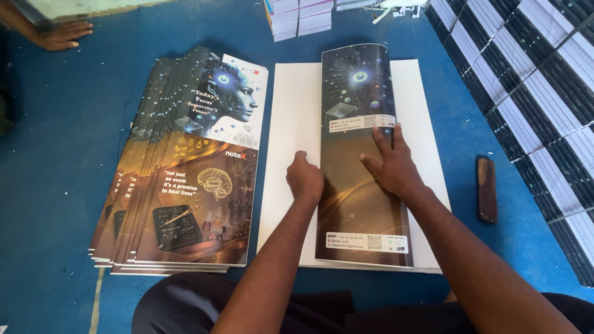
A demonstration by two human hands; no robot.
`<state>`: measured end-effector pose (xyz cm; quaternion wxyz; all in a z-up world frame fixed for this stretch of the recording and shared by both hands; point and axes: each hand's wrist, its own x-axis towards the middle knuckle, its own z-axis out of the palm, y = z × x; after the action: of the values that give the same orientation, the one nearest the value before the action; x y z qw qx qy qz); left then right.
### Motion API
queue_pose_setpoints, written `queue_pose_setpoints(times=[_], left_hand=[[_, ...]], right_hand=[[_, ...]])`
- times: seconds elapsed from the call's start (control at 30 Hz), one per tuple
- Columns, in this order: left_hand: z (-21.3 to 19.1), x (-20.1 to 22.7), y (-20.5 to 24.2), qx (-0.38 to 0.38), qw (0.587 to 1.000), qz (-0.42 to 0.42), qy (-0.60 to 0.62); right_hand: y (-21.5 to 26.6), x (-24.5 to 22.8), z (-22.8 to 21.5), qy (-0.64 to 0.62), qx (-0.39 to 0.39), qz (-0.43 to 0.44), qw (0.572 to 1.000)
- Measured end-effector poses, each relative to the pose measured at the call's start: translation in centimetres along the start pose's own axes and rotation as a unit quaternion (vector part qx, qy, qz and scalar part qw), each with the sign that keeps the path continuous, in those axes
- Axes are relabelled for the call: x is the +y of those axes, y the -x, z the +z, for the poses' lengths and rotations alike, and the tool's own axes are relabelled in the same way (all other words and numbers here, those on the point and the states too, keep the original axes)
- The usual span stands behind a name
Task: The person places a printed cover sheet over a stack of blank pages, folds it over the spine, and presses the fold with a wooden block. They repeat this process for multiple book units, stacking the finished items to the left.
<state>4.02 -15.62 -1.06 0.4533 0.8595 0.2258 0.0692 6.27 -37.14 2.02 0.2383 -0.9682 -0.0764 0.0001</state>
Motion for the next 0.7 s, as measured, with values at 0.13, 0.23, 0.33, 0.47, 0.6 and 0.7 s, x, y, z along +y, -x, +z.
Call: queue_pose_setpoints(times=[0.13,0.23,0.33,0.47,0.6,0.7], left_hand=[[-0.3,0.3,0.2,-0.012,1.0,-0.006,0.002],[-0.3,0.5,0.6,-0.01,1.0,0.005,-0.008],[-0.3,0.8,0.6,-0.012,1.0,0.011,-0.021],[-0.4,1.1,0.7,-0.01,0.998,0.016,-0.062],[-0.7,1.1,0.6,-0.019,0.998,0.004,-0.053],[-1.0,0.9,0.7,-0.011,0.999,0.018,-0.037]], right_hand=[[0.0,0.0,0.3,0.015,0.009,-0.017,1.0],[0.0,0.0,0.2,0.022,-0.013,-0.003,1.0],[0.0,-0.2,0.1,0.026,-0.023,0.007,0.999],[0.0,-0.2,0.1,0.029,-0.023,0.004,0.999],[0.0,-0.1,0.2,0.034,-0.016,-0.004,0.999],[0.0,-0.2,0.4,0.037,-0.015,-0.006,0.999]])
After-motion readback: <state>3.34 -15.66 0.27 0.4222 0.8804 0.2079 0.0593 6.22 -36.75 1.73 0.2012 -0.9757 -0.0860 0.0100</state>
